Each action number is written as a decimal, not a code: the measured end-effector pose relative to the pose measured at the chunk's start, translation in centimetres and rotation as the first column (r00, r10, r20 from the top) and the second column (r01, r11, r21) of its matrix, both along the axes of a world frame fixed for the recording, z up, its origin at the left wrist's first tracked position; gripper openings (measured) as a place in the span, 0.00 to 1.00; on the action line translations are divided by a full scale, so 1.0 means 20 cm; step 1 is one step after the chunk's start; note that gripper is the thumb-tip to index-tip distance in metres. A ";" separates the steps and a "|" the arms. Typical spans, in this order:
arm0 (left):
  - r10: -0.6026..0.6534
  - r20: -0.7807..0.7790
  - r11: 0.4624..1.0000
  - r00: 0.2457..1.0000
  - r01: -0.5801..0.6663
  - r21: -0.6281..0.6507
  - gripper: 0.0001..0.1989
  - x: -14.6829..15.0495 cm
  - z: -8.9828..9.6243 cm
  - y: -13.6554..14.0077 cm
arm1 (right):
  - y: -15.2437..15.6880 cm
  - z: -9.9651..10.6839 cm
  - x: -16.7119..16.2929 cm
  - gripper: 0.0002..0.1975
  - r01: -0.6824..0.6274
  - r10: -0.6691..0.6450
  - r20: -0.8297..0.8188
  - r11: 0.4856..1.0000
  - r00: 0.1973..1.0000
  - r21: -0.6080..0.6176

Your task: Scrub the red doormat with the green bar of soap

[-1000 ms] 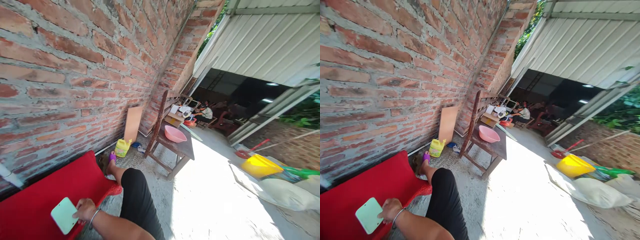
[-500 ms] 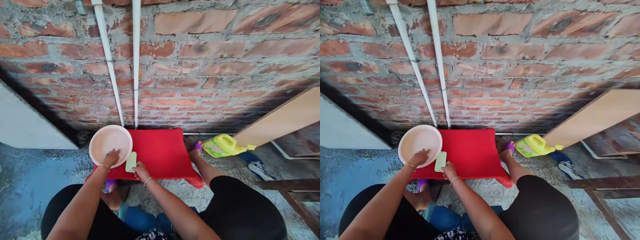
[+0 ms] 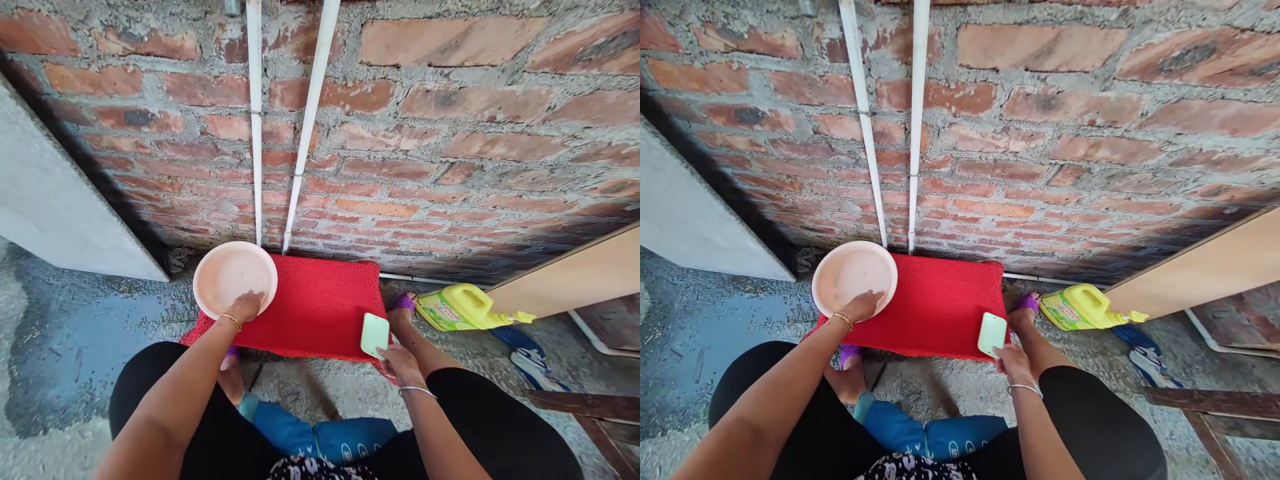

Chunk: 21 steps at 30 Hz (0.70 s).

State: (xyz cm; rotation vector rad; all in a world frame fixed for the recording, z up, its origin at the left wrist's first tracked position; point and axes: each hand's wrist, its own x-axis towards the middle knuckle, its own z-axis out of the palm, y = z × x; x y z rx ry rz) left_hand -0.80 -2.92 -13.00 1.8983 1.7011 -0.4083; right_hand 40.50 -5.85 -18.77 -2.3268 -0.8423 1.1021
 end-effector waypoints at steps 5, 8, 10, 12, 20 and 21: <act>-0.016 0.072 0.999 0.997 0.014 0.031 0.27 0.07 -0.01 0.00 | -0.03 0.06 0.05 0.12 0.116 -0.114 -0.105 0.993 0.988 0.018; 0.020 0.073 0.999 0.997 -0.022 0.028 0.29 0.13 -0.03 -0.01 | -0.09 0.04 -0.18 0.10 0.006 0.006 -0.196 0.998 0.981 0.064; 0.063 0.053 0.998 0.997 -0.064 0.013 0.34 0.16 -0.04 -0.03 | -0.13 0.01 -0.41 0.10 -0.179 0.188 -0.276 0.982 0.943 0.056; 0.086 0.032 0.996 0.996 -0.086 0.004 0.36 0.17 -0.04 -0.05 | -0.18 -0.02 -0.66 0.10 -0.398 0.381 -0.342 0.917 0.859 0.020; 0.033 -0.033 0.999 0.999 -0.033 -0.001 0.35 0.14 -0.06 -0.05 | -0.21 -0.07 -1.02 0.11 -0.612 0.583 -0.281 0.790 0.762 -0.020; 0.031 -0.032 1.000 0.999 -0.031 -0.005 0.35 0.14 -0.07 -0.05 | -0.20 -0.06 -0.96 0.11 -0.602 0.574 -0.261 0.798 0.776 -0.034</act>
